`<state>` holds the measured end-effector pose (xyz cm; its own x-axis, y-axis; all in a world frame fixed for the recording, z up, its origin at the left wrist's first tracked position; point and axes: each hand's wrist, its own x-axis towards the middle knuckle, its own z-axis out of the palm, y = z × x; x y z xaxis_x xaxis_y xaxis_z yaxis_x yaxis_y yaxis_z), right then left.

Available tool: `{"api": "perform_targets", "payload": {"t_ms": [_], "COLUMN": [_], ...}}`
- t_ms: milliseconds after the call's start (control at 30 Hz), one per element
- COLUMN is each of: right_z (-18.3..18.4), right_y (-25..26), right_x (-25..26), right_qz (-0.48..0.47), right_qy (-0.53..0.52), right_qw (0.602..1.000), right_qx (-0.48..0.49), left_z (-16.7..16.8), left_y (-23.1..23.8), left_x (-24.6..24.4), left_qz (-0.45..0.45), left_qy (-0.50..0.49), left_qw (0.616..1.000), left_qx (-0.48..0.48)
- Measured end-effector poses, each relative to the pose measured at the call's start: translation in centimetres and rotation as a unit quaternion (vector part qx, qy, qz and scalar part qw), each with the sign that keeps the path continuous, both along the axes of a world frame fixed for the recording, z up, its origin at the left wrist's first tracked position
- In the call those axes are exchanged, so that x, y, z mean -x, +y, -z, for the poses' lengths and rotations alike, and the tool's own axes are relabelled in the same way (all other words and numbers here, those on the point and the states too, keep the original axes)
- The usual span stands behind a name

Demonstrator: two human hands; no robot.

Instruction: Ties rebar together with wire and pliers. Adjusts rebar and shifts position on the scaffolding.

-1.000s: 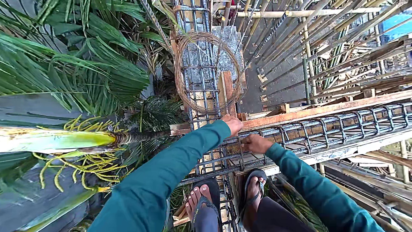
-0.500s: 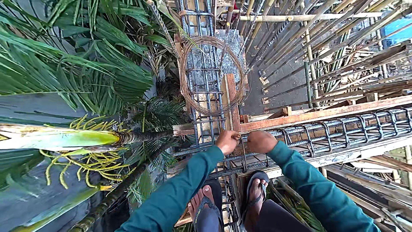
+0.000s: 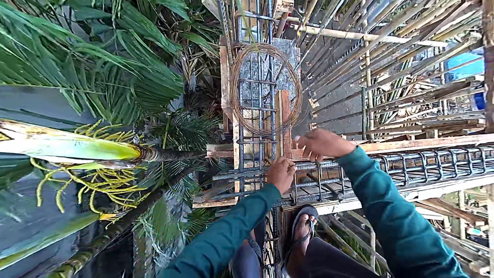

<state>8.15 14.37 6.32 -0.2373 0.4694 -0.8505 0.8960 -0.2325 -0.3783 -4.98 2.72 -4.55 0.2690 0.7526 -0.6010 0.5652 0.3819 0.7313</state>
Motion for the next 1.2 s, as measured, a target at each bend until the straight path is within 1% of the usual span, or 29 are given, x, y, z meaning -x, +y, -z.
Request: {"api": "perform_targets", "payload": {"t_ms": [33,100,167,200,300,400,467,567,633,700,833,900,933,967,1000,1033,1067,1133,1200], "right_z": [1.3,4.2,6.7,7.4,8.2,8.3,8.2,7.5,6.9,5.9,4.0,4.1,4.3,4.4,4.5,4.6,4.8,5.3,6.7], "right_y": [0.0,-1.9,-3.7,-4.4,-5.3,-5.3,-5.6,-6.8,-7.4,-8.1,-9.1,-9.1,-9.0,-9.0,-9.0,-9.1,-9.0,-8.5,-8.3], "right_x": [-1.1,-2.2,-2.2,-2.4,-3.4,-3.7,-3.5,-2.4,-1.5,0.1,3.7,4.5,4.6,4.7,4.9,5.3,5.6,5.7,4.9], "right_qz": [0.04,0.093,0.127,0.148,0.198,0.216,0.178,0.048,-0.026,-0.068,-0.079,-0.07,-0.057,-0.04,-0.022,-0.007,0.012,0.082,0.173], "right_qy": [0.013,0.01,-0.004,0.006,0.066,0.092,0.08,0.012,-0.038,-0.09,-0.223,-0.261,-0.267,-0.271,-0.282,-0.299,-0.316,-0.316,-0.269], "right_qw": [0.999,0.995,0.986,0.98,0.959,0.954,0.969,0.998,0.999,0.992,0.969,0.96,0.959,0.959,0.957,0.952,0.948,0.945,0.947], "right_qx": [0.001,0.036,0.103,0.134,0.192,0.185,0.148,0.039,-0.016,-0.055,-0.069,-0.069,-0.071,-0.071,-0.065,-0.057,-0.048,-0.031,-0.015], "left_z": [0.3,1.0,1.1,1.1,1.3,1.3,1.2,1.4,1.1,0.2,-2.2,-2.7,-3.3,-3.2,-2.3,-1.0,-0.5,-1.7,-3.4], "left_y": [0.2,1.1,2.3,2.6,2.9,3.8,4.5,6.7,8.4,9.6,11.4,11.8,12.1,12.4,12.4,12.2,12.1,11.8,10.7], "left_x": [0.3,0.8,1.5,1.8,2.4,2.6,2.5,1.9,1.1,0.1,-1.9,-2.5,-2.4,-2.0,-1.5,-0.9,-0.4,0.5,1.6], "left_qz": [0.0,0.023,0.064,0.08,0.11,0.143,0.166,0.217,0.263,0.308,0.389,0.409,0.414,0.392,0.341,0.275,0.207,0.076,-0.035], "left_qy": [-0.022,-0.067,-0.095,-0.103,-0.115,-0.122,-0.104,-0.048,-0.005,0.037,0.105,0.128,0.127,0.104,0.058,0.01,-0.026,-0.088,-0.133], "left_qw": [1.0,0.997,0.993,0.991,0.987,0.982,0.98,0.975,0.965,0.951,0.915,0.903,0.901,0.913,0.937,0.96,0.977,0.993,0.99], "left_qx": [0.001,-0.002,0.005,0.013,0.021,0.033,0.028,0.013,0.012,0.005,-0.009,0.01,0.036,0.049,0.052,0.048,0.045,0.023,-0.028]}}
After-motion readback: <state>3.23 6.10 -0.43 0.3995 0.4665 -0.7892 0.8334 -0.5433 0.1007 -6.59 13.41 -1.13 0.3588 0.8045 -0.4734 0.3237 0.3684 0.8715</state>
